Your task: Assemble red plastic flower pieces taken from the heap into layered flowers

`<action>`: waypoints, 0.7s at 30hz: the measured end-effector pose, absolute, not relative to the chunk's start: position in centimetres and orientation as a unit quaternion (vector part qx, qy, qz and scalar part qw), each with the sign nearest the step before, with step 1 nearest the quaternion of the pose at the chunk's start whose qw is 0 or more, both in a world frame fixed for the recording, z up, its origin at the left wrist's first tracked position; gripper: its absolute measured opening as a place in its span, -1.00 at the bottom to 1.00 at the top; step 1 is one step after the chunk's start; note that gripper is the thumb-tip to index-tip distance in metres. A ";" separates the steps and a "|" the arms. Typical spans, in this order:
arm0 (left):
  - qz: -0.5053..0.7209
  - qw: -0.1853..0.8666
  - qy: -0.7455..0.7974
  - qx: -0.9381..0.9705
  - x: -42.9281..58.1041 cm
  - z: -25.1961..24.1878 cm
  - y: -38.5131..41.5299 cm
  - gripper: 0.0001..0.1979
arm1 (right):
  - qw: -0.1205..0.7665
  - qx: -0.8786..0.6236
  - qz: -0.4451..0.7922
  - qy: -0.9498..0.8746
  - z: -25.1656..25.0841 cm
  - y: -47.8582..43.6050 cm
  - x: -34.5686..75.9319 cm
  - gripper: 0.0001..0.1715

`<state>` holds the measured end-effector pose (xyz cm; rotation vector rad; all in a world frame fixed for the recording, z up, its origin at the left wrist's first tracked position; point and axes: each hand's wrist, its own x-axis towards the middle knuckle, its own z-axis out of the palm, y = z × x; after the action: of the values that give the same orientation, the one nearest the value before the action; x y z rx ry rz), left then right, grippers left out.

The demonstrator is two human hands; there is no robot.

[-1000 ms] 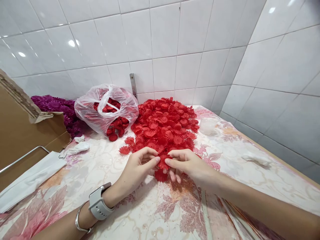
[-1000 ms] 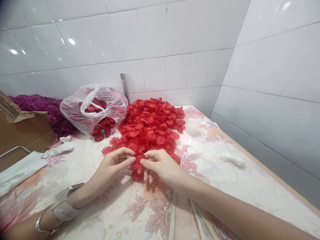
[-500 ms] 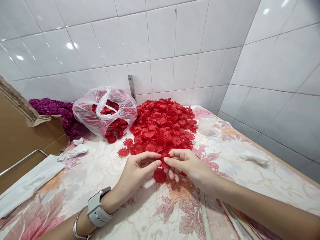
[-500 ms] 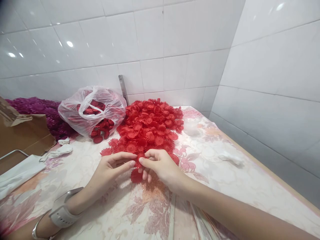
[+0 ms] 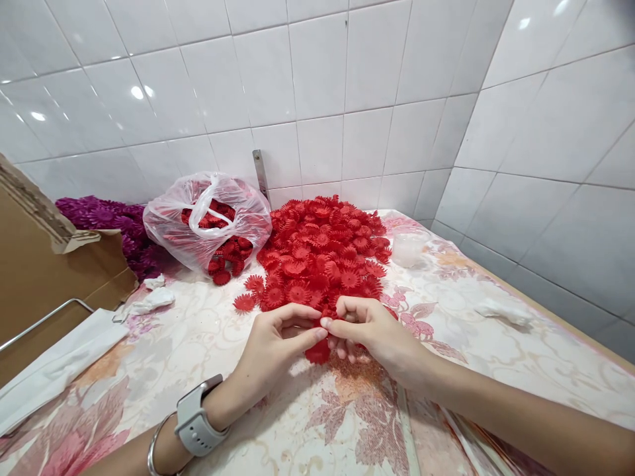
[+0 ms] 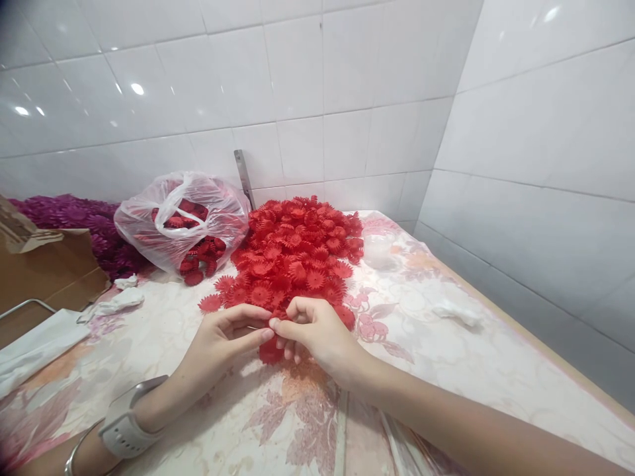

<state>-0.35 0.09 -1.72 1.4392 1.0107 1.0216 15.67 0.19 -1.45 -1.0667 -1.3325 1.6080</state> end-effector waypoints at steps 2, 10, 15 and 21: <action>0.423 0.527 0.420 0.606 -0.5 -1.7 0.0 -0.88 | 0.387 -0.415 0.637 -0.521 -1.5 0.1 15.6 -0.58; 0.399 0.535 0.404 0.625 -0.6 -1.6 0.1 -0.91 | 0.384 -0.407 0.642 -0.524 -1.7 0.1 15.6 -0.55; 0.407 0.495 0.422 0.642 -0.8 -1.3 0.1 -0.93 | 0.368 -0.382 0.653 -0.540 -1.5 0.3 15.9 -0.57; 0.463 0.570 0.416 0.536 -0.8 -1.2 0.4 -0.86 | 0.373 -0.383 0.638 -0.555 -1.4 0.7 16.2 -0.68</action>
<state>-0.78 0.37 -1.18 1.2579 0.9776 1.0881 16.16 0.71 -1.36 -0.9803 -1.4223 1.6339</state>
